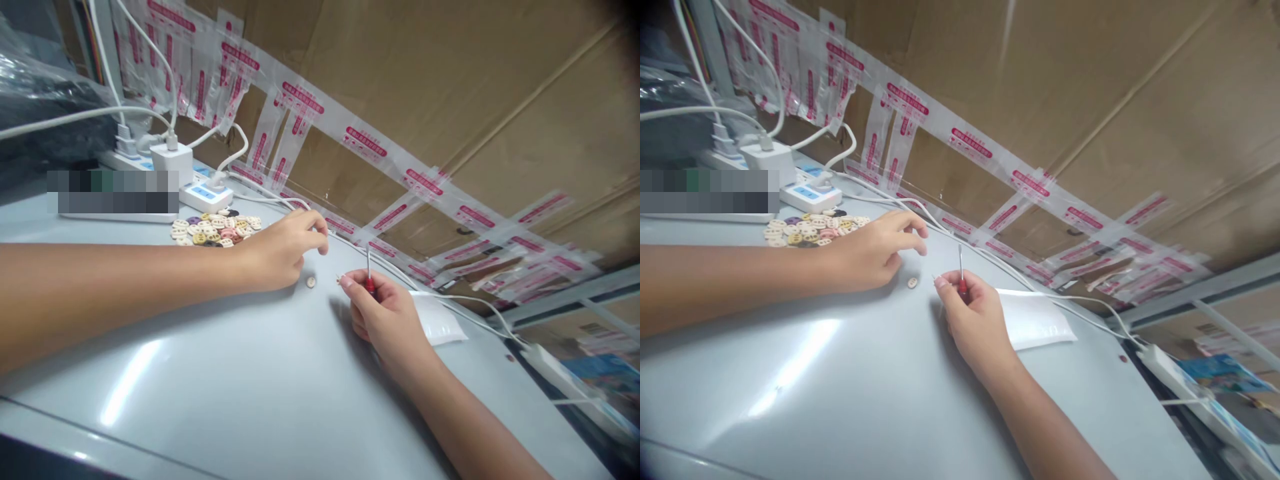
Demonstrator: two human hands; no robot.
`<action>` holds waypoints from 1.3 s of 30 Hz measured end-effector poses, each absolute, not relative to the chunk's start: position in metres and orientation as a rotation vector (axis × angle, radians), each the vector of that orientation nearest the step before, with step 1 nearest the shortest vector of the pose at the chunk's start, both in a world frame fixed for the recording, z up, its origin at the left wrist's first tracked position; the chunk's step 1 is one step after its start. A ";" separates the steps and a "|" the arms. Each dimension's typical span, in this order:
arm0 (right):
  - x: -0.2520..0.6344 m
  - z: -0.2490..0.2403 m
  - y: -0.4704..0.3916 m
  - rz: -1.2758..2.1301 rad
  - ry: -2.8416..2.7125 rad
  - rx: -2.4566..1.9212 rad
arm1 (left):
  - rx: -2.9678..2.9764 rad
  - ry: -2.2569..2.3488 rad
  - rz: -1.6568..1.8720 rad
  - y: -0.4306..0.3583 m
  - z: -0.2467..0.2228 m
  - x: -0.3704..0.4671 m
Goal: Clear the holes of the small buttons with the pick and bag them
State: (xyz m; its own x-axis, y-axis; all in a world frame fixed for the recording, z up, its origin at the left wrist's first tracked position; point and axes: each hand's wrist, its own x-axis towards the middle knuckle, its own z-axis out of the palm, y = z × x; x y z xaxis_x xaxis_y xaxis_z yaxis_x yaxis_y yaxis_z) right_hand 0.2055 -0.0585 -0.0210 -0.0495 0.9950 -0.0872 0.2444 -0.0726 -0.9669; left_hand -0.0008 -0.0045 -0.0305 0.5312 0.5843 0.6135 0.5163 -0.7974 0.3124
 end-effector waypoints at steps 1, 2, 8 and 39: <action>0.206 -0.021 -0.058 1.189 -1.395 -1.421 | 2.655 0.970 1.106 -0.005 -0.030 -0.001; 0.206 -0.022 -0.058 1.189 -1.395 -1.421 | 2.646 0.978 1.093 -0.005 -0.030 -0.001; 0.207 -0.022 -0.059 1.187 -1.396 -1.413 | 2.699 0.989 1.072 -0.006 -0.031 -0.001; 0.205 -0.021 -0.058 1.160 -1.422 -1.439 | 2.592 1.063 0.941 -0.007 -0.032 -0.001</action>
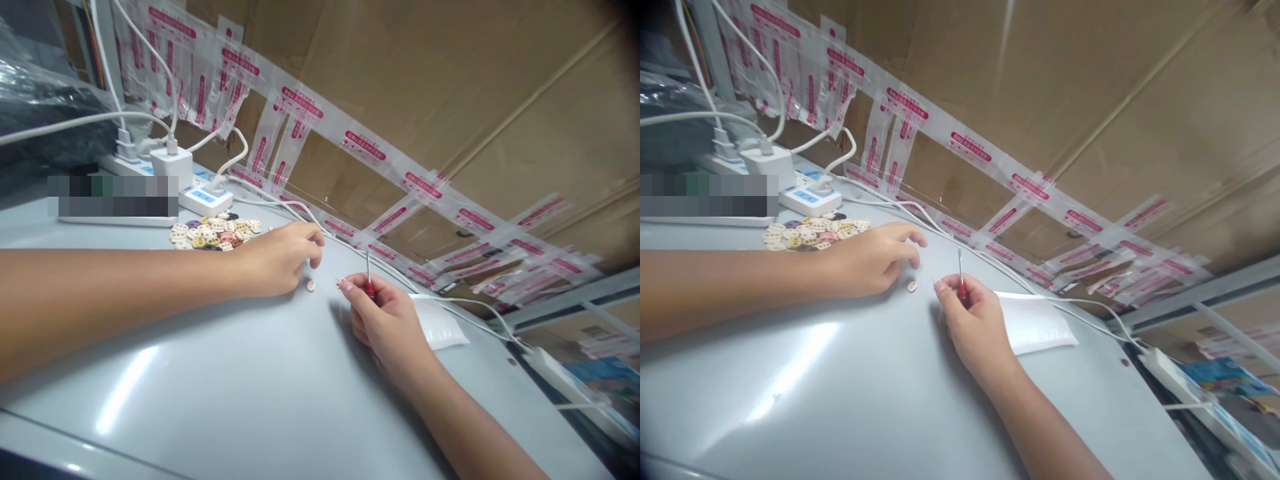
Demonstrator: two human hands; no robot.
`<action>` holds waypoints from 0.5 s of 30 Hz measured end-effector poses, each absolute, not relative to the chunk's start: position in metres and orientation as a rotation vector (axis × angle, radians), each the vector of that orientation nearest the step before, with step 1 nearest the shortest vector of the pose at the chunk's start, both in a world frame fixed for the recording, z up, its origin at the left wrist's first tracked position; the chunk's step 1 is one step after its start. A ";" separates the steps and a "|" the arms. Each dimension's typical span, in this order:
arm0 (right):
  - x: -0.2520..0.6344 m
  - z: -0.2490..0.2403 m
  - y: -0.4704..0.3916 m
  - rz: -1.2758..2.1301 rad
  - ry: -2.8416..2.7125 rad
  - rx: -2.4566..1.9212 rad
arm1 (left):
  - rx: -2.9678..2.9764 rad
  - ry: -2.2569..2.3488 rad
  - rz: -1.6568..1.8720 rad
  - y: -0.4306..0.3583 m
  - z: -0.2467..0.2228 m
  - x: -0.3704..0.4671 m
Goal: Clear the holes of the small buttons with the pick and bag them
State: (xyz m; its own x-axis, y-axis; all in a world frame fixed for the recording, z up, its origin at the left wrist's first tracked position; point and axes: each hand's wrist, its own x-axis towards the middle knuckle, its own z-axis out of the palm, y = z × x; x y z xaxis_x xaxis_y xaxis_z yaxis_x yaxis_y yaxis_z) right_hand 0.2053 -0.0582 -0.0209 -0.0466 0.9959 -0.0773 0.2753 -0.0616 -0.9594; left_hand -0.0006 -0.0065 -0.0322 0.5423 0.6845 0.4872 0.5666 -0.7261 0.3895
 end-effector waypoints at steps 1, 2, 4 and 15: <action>0.205 -0.021 -0.058 1.160 -1.423 -1.436 | 2.613 1.048 0.949 -0.006 -0.032 -0.001; 0.205 -0.021 -0.058 1.162 -1.423 -1.432 | 2.629 1.034 0.955 -0.006 -0.032 -0.001; 0.205 -0.021 -0.058 1.165 -1.414 -1.425 | 2.641 1.017 0.960 -0.006 -0.033 -0.001; 0.205 -0.019 -0.059 1.171 -1.408 -1.428 | 2.631 1.038 0.922 -0.006 -0.032 -0.001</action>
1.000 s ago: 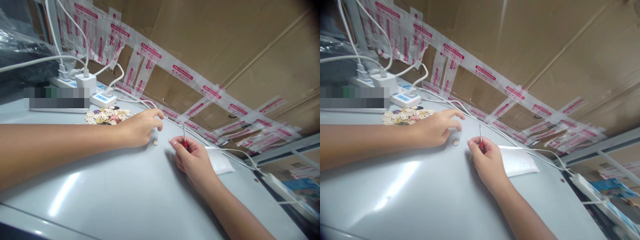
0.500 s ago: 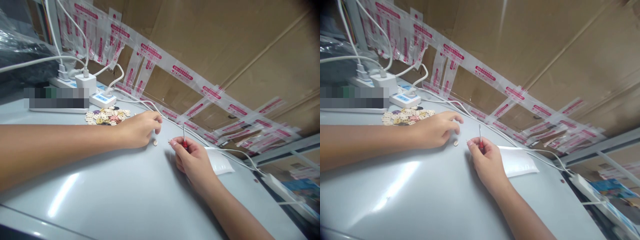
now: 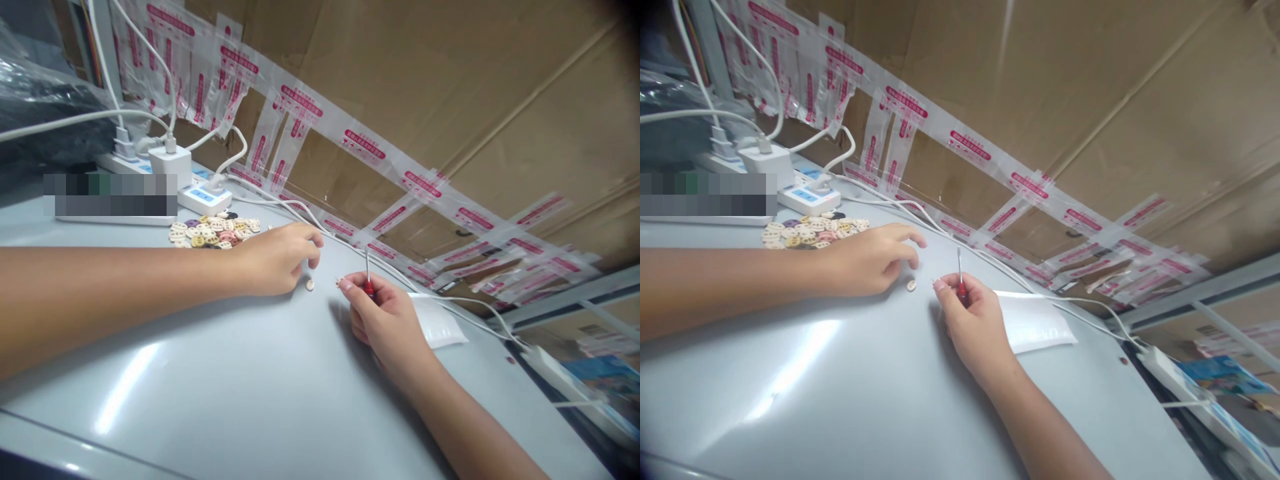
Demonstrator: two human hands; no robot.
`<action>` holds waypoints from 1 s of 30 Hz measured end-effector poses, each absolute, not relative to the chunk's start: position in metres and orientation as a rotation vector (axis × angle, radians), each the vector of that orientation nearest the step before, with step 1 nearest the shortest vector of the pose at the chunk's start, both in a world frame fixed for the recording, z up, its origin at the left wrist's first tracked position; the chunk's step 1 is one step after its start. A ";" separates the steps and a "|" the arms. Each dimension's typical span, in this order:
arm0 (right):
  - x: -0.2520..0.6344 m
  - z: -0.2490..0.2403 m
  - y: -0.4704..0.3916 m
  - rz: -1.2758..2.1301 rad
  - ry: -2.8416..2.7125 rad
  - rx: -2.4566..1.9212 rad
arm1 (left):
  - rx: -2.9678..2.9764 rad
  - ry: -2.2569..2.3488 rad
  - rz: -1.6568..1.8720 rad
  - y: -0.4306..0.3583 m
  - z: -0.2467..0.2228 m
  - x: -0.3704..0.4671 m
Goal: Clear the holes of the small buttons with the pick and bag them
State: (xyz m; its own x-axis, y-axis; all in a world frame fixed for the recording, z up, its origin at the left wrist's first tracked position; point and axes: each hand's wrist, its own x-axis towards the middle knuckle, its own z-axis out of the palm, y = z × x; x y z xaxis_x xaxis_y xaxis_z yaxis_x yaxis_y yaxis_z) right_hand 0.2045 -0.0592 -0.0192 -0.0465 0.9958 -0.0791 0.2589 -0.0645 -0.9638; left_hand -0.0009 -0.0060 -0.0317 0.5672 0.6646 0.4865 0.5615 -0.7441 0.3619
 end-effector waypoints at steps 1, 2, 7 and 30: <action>0.205 -0.020 -0.059 1.168 -1.411 -1.430 | 2.640 1.024 0.922 -0.006 -0.032 -0.001; 0.205 -0.020 -0.058 1.166 -1.414 -1.431 | 2.651 1.008 0.926 -0.006 -0.032 -0.001; 0.205 -0.021 -0.058 1.178 -1.410 -1.422 | 2.632 0.993 0.947 -0.006 -0.031 0.000; 0.204 -0.020 -0.058 1.181 -1.401 -1.423 | 2.644 1.062 0.815 -0.008 -0.031 -0.001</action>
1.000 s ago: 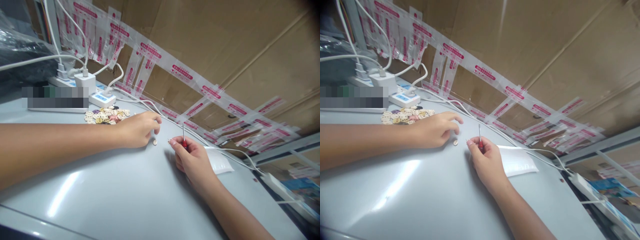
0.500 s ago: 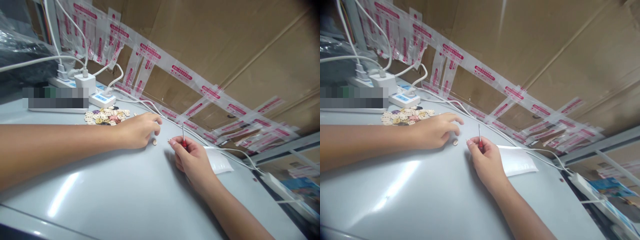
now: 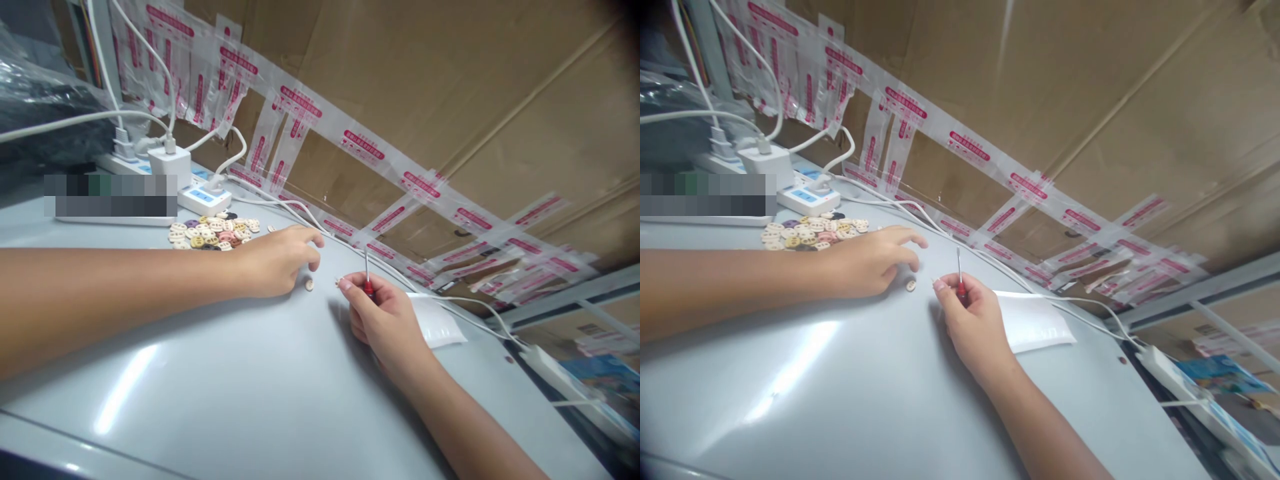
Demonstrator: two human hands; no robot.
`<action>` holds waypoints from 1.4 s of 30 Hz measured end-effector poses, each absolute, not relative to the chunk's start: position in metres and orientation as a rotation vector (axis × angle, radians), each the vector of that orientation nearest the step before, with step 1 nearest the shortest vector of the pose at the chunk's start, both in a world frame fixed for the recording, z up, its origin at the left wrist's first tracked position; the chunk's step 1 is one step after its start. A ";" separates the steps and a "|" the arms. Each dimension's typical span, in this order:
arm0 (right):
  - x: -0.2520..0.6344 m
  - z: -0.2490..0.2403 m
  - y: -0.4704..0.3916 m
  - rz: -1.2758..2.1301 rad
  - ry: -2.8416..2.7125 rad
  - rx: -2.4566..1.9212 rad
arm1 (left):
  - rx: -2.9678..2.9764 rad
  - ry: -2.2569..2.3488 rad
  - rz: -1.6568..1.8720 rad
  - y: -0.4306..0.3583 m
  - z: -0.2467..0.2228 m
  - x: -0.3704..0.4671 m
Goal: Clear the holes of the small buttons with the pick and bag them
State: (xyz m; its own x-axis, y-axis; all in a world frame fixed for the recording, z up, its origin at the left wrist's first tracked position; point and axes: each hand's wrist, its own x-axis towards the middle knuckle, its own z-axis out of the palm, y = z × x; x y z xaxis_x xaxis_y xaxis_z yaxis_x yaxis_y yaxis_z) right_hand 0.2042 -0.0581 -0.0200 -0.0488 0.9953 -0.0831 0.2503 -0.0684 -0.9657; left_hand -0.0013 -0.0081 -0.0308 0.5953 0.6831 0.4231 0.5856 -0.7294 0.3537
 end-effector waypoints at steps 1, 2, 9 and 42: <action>0.204 -0.020 -0.058 1.184 -1.399 -1.422 | 2.660 1.053 0.806 -0.008 -0.030 -0.001; 0.204 -0.020 -0.058 1.187 -1.398 -1.421 | 2.675 1.047 0.801 -0.009 -0.030 -0.001; 0.204 -0.020 -0.059 1.165 -1.404 -1.431 | 2.735 1.029 0.821 -0.008 -0.031 -0.001; 0.234 0.012 -0.042 0.973 -1.247 -1.389 | 2.737 0.882 0.686 -0.014 -0.027 0.003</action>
